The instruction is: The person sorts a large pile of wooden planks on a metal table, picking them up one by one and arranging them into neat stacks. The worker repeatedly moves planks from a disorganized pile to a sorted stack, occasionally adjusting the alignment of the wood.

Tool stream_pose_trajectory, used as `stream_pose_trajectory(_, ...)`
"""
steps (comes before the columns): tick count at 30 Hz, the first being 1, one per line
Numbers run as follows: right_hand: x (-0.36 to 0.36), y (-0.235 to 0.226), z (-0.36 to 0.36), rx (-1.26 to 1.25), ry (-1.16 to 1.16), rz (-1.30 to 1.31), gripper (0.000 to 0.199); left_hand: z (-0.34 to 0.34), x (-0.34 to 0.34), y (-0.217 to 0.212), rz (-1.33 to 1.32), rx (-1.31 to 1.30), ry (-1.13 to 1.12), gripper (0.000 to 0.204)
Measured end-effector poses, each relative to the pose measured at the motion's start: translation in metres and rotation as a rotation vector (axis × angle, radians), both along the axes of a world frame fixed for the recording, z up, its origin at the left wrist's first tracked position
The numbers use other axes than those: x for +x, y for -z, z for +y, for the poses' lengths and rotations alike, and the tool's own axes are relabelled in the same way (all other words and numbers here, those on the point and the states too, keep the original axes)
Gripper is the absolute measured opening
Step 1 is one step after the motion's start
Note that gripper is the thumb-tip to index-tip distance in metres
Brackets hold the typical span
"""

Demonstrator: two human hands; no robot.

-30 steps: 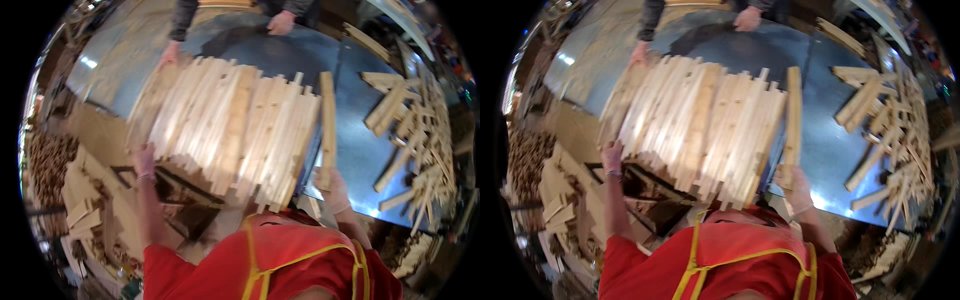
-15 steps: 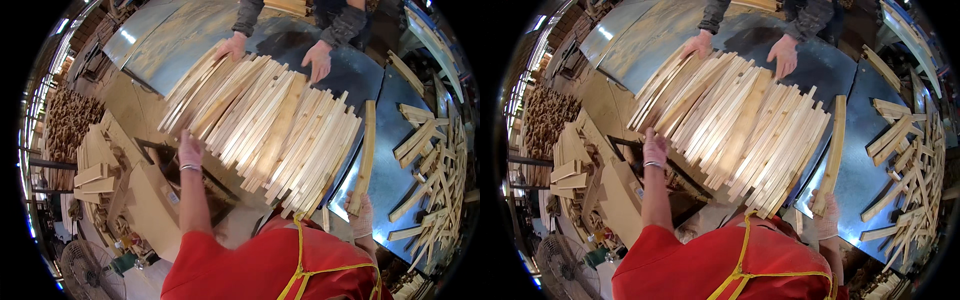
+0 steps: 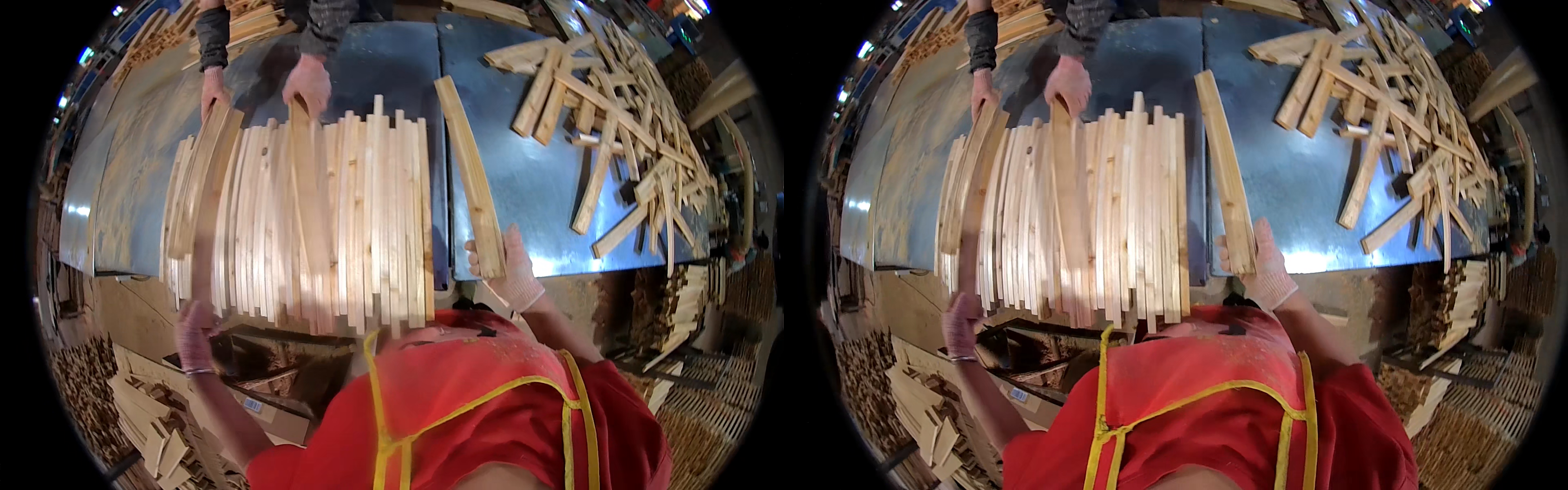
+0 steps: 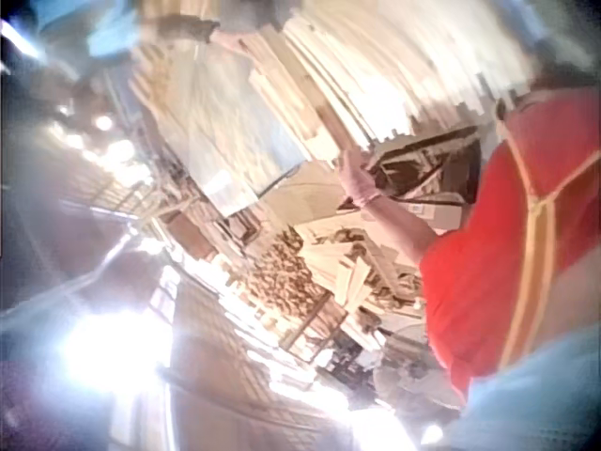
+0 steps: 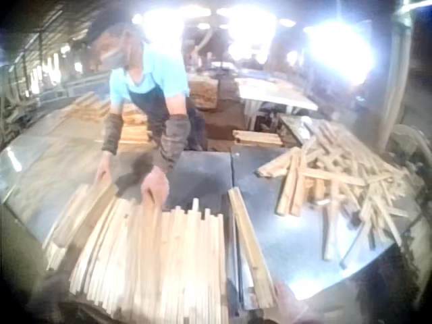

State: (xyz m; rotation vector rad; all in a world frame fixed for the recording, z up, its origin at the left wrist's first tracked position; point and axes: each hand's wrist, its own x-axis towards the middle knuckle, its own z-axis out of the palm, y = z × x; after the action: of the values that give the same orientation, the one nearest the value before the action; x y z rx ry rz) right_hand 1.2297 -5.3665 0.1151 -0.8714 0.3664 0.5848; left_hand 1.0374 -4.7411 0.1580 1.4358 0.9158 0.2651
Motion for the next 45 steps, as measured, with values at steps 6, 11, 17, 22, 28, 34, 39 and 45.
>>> stream_pose_trajectory(6,0.011,-0.014,-0.025,-0.330,-0.150,-0.051,0.062,-0.132,0.037,0.025,0.723,1.129,0.383,0.064)
stream_pose_trajectory(11,0.028,-0.043,-0.076,-1.228,-0.882,-0.643,0.072,-0.314,0.098,-0.033,0.123,1.591,0.685,0.058)
stream_pose_trajectory(17,0.097,-0.034,-0.157,-1.312,-0.751,-1.265,0.080,-0.371,0.156,-0.039,0.431,1.382,1.013,0.027)
stream_pose_trajectory(22,0.147,0.064,-0.272,-1.986,-0.065,-0.466,0.094,-0.378,0.178,-0.001,0.527,0.714,0.688,0.030)
stream_pose_trajectory(28,0.136,0.101,-0.266,-1.423,0.178,-0.394,0.090,-0.371,0.175,0.095,0.573,0.713,0.533,0.047)
stream_pose_trajectory(34,0.056,0.079,-0.111,-0.666,0.000,-0.357,0.095,-0.379,0.157,0.052,0.173,-0.320,0.325,0.030)
stream_pose_trajectory(39,0.049,0.038,0.016,-1.086,-1.098,-0.462,0.103,-0.380,0.140,0.022,0.076,-0.281,0.299,0.036)
stream_pose_trajectory(45,0.058,0.032,0.039,-0.864,-1.124,-0.553,0.107,-0.366,0.133,0.035,0.159,0.333,0.455,0.032)
